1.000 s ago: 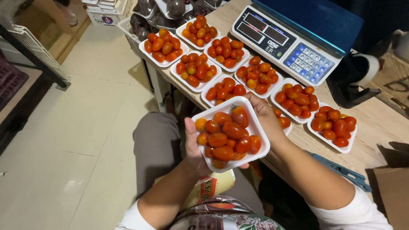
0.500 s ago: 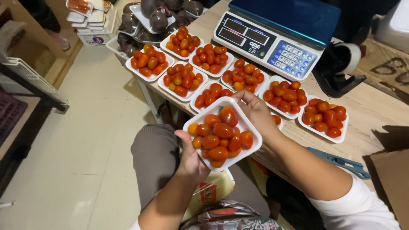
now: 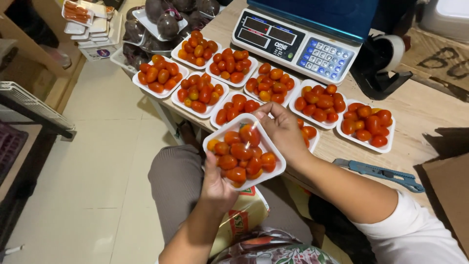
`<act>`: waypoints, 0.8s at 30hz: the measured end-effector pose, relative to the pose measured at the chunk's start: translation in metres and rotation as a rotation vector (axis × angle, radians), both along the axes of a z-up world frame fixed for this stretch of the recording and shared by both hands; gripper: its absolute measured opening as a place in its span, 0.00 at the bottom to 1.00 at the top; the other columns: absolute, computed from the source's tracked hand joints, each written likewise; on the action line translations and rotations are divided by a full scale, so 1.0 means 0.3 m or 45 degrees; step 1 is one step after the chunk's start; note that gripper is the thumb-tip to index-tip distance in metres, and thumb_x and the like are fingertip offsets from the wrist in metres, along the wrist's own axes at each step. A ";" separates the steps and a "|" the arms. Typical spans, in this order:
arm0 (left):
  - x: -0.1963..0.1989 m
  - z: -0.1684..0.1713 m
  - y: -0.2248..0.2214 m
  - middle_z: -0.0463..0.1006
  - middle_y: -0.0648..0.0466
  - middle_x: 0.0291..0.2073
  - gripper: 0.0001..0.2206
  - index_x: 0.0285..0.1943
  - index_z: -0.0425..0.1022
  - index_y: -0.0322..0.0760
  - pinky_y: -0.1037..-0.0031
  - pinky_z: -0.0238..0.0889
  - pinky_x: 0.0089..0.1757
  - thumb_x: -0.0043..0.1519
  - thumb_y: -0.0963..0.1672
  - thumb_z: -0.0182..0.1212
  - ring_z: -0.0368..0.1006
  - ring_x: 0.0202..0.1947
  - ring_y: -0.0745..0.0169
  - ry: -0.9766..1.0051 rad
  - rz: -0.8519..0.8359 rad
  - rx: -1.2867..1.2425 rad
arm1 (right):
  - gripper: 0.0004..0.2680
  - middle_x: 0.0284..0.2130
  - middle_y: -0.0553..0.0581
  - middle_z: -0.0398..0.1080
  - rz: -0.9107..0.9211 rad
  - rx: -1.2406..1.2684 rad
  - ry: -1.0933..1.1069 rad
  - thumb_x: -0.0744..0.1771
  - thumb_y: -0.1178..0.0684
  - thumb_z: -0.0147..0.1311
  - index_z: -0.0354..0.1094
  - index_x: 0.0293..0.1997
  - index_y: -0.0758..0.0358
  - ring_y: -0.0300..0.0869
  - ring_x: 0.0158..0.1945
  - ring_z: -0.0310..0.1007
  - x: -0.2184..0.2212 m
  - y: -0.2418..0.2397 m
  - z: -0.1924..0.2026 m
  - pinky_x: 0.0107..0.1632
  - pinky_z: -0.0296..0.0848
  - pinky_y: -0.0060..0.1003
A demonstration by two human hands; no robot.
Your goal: The person packages cherry tomatoes into white trays by hand, and then seals a tray using clear plastic film.
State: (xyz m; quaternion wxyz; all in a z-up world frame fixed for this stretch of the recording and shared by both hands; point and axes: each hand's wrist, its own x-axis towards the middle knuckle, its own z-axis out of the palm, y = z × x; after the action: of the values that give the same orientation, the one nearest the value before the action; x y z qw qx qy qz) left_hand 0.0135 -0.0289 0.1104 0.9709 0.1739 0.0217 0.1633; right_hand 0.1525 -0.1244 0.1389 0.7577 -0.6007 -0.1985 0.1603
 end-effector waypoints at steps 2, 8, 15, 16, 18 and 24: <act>-0.002 -0.034 -0.009 0.71 0.48 0.63 0.29 0.71 0.63 0.40 0.51 0.60 0.62 0.66 0.57 0.51 0.69 0.61 0.49 -0.025 0.006 0.024 | 0.03 0.19 0.57 0.70 0.015 0.006 0.006 0.70 0.59 0.50 0.69 0.44 0.67 0.33 0.19 0.70 -0.005 -0.005 0.002 0.22 0.71 0.23; 0.002 -0.073 -0.025 0.76 0.45 0.53 0.25 0.67 0.68 0.36 0.52 0.71 0.52 0.65 0.52 0.57 0.76 0.49 0.49 -0.093 0.140 0.135 | 0.03 0.19 0.57 0.71 0.112 0.056 0.060 0.70 0.59 0.51 0.69 0.43 0.66 0.32 0.19 0.70 -0.039 0.002 -0.006 0.22 0.71 0.24; -0.016 -0.012 -0.046 0.79 0.46 0.42 0.19 0.59 0.72 0.39 0.61 0.76 0.44 0.63 0.49 0.62 0.78 0.38 0.57 -0.249 0.292 0.140 | 0.04 0.25 0.55 0.72 0.316 0.192 0.264 0.69 0.57 0.53 0.67 0.42 0.66 0.34 0.26 0.74 -0.084 0.014 0.018 0.30 0.74 0.25; -0.009 -0.041 -0.042 0.79 0.46 0.42 0.19 0.59 0.72 0.39 0.61 0.76 0.44 0.63 0.49 0.62 0.78 0.38 0.57 -0.251 0.301 0.142 | 0.04 0.25 0.55 0.72 0.324 0.192 0.262 0.69 0.57 0.53 0.67 0.42 0.66 0.34 0.26 0.74 -0.101 0.015 0.040 0.30 0.74 0.25; 0.002 -0.103 -0.036 0.79 0.42 0.41 0.21 0.60 0.71 0.35 0.57 0.76 0.43 0.62 0.50 0.62 0.78 0.36 0.52 -0.268 0.272 0.139 | 0.04 0.27 0.55 0.75 0.379 0.190 0.331 0.68 0.55 0.56 0.67 0.40 0.64 0.36 0.30 0.76 -0.141 0.013 0.082 0.34 0.74 0.26; -0.011 -0.043 -0.054 0.79 0.44 0.40 0.21 0.60 0.70 0.35 0.65 0.77 0.40 0.61 0.49 0.64 0.76 0.33 0.58 -0.251 0.275 0.150 | 0.04 0.31 0.57 0.77 0.439 0.233 0.353 0.69 0.54 0.55 0.67 0.40 0.61 0.38 0.32 0.78 -0.181 0.015 0.098 0.40 0.75 0.30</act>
State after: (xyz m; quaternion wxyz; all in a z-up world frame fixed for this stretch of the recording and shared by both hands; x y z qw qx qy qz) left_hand 0.0101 -0.0450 0.0975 0.9332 0.2104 -0.0647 0.2842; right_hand 0.0982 -0.1197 0.1682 0.7905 -0.4590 -0.2057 0.3495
